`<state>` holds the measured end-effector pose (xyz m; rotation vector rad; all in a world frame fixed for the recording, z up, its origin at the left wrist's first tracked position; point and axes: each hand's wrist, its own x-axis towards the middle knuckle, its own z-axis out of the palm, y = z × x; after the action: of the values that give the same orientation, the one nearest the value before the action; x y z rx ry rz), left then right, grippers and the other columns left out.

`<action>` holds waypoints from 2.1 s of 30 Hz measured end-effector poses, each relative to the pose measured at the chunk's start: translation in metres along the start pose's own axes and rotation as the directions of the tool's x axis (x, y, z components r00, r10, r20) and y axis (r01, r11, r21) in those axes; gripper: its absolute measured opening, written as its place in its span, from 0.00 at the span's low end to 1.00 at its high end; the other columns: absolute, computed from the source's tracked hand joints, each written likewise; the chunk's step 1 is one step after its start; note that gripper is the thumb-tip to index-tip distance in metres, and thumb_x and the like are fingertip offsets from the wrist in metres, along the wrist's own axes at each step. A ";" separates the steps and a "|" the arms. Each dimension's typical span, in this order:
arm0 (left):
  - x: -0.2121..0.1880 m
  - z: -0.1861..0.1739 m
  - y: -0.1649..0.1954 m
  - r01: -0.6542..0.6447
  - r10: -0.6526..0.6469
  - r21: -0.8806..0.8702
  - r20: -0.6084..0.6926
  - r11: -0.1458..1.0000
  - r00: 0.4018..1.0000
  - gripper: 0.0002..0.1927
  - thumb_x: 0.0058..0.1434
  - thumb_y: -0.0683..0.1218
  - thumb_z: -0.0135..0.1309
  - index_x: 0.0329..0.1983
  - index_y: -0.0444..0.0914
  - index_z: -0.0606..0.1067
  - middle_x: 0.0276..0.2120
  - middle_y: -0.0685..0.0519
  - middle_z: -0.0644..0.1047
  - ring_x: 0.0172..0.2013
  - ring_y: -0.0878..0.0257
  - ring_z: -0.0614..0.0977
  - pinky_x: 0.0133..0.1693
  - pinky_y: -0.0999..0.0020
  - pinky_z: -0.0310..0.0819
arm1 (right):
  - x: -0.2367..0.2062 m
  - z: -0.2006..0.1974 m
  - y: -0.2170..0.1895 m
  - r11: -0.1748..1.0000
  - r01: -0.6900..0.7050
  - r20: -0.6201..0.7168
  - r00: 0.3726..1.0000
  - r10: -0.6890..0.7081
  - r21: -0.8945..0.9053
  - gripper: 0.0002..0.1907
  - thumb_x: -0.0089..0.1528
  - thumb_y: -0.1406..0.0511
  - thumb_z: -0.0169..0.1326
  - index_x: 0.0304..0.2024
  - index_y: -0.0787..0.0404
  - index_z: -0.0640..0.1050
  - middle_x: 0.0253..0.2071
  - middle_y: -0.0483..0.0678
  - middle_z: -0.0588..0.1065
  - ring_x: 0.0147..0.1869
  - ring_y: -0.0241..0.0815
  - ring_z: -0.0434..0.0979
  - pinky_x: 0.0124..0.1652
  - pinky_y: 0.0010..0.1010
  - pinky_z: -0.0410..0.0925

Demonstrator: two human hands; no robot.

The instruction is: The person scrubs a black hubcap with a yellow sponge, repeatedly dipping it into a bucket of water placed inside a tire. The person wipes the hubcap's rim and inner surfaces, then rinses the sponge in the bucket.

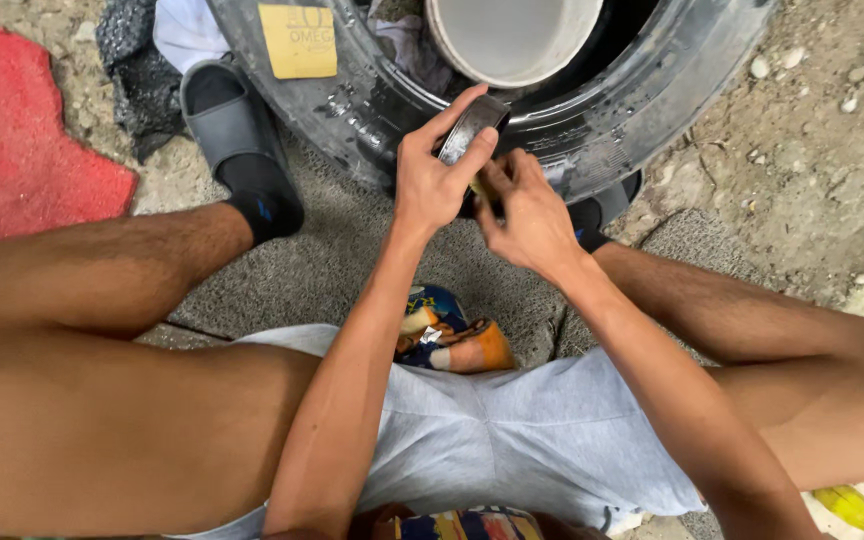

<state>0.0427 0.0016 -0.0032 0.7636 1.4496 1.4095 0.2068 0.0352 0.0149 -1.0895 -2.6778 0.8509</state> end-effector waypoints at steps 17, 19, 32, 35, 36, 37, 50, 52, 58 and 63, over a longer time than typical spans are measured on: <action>-0.005 -0.003 0.000 -0.110 0.109 0.016 0.080 0.994 0.991 0.25 0.62 0.46 0.61 0.63 0.36 0.76 0.49 0.44 0.84 0.48 0.64 0.82 0.52 0.68 0.76 | -0.014 0.020 0.001 0.945 0.224 0.054 0.975 -0.218 -0.239 0.14 0.56 0.68 0.58 0.42 0.72 0.81 0.44 0.59 0.75 0.48 0.58 0.75 0.47 0.45 0.70; -0.003 -0.001 0.005 -0.223 0.217 0.044 0.111 0.974 0.970 0.24 0.64 0.46 0.61 0.63 0.35 0.75 0.53 0.44 0.83 0.54 0.64 0.82 0.58 0.68 0.75 | -0.010 0.016 0.001 0.959 0.167 0.075 0.985 -0.153 -0.228 0.13 0.56 0.67 0.60 0.40 0.70 0.82 0.41 0.58 0.75 0.45 0.59 0.74 0.43 0.48 0.69; -0.006 -0.002 0.001 -0.113 0.106 0.069 0.100 0.991 0.989 0.25 0.63 0.48 0.62 0.63 0.36 0.76 0.51 0.44 0.84 0.51 0.64 0.83 0.56 0.68 0.77 | -0.012 0.018 0.005 0.993 0.119 0.007 0.993 -0.119 -0.005 0.13 0.60 0.71 0.58 0.47 0.71 0.81 0.47 0.58 0.75 0.49 0.56 0.71 0.51 0.43 0.68; -0.002 -0.003 0.000 -0.154 0.149 0.042 0.103 0.987 0.983 0.25 0.63 0.48 0.62 0.63 0.37 0.76 0.52 0.44 0.84 0.52 0.63 0.84 0.57 0.67 0.77 | -0.012 0.015 0.002 0.952 0.256 0.034 0.967 -0.254 -0.167 0.13 0.58 0.71 0.58 0.45 0.71 0.81 0.48 0.56 0.77 0.48 0.55 0.71 0.50 0.44 0.67; -0.002 -0.003 -0.001 -0.135 0.131 0.030 0.101 0.990 0.986 0.25 0.63 0.48 0.62 0.63 0.37 0.76 0.52 0.43 0.84 0.52 0.63 0.84 0.57 0.67 0.77 | -0.012 0.014 0.002 0.936 0.285 0.049 0.958 -0.281 -0.207 0.11 0.59 0.71 0.59 0.43 0.70 0.81 0.48 0.55 0.78 0.50 0.54 0.72 0.49 0.45 0.66; -0.001 -0.003 -0.001 -0.152 0.147 0.036 0.122 0.988 0.982 0.25 0.63 0.48 0.62 0.63 0.37 0.76 0.53 0.43 0.83 0.53 0.62 0.83 0.57 0.67 0.76 | -0.011 0.013 0.002 0.918 0.314 0.065 0.949 -0.308 -0.241 0.09 0.60 0.71 0.59 0.42 0.70 0.81 0.48 0.54 0.78 0.51 0.53 0.73 0.49 0.46 0.66; 0.000 -0.003 -0.005 -0.114 0.124 -0.073 0.139 0.991 0.982 0.25 0.63 0.45 0.62 0.63 0.35 0.76 0.51 0.43 0.83 0.49 0.65 0.82 0.53 0.69 0.77 | -0.016 0.022 -0.001 0.976 0.086 -0.060 0.995 -0.076 0.202 0.12 0.58 0.73 0.57 0.45 0.71 0.80 0.45 0.58 0.77 0.50 0.56 0.70 0.54 0.43 0.65; -0.001 -0.003 -0.006 -0.056 0.068 -0.102 0.121 0.993 0.990 0.26 0.62 0.45 0.62 0.64 0.35 0.76 0.48 0.45 0.84 0.46 0.67 0.82 0.51 0.70 0.77 | -0.013 0.021 0.004 0.962 0.267 -0.005 0.963 -0.268 -0.059 0.19 0.55 0.72 0.59 0.49 0.75 0.80 0.42 0.60 0.76 0.49 0.59 0.69 0.53 0.45 0.64; -0.004 -0.005 -0.007 -0.137 0.143 -0.049 0.141 0.989 0.980 0.24 0.65 0.44 0.62 0.64 0.33 0.75 0.51 0.48 0.82 0.49 0.69 0.80 0.53 0.71 0.76 | -0.017 0.035 0.001 0.949 -0.119 -0.016 0.991 0.129 0.293 0.07 0.59 0.74 0.57 0.40 0.68 0.80 0.43 0.54 0.76 0.52 0.55 0.72 0.54 0.43 0.68; -0.003 -0.005 -0.006 -0.076 0.078 -0.021 0.134 0.997 0.988 0.26 0.63 0.46 0.62 0.64 0.34 0.76 0.45 0.47 0.84 0.43 0.69 0.80 0.48 0.71 0.77 | -0.015 0.026 0.006 0.991 0.100 -0.003 0.995 -0.100 0.093 0.13 0.58 0.73 0.56 0.45 0.70 0.80 0.46 0.57 0.77 0.49 0.61 0.70 0.51 0.47 0.66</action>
<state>0.0399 -0.0035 -0.0089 0.8958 1.3161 1.3981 0.2134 0.0165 -0.0086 -0.9260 -2.6392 0.9480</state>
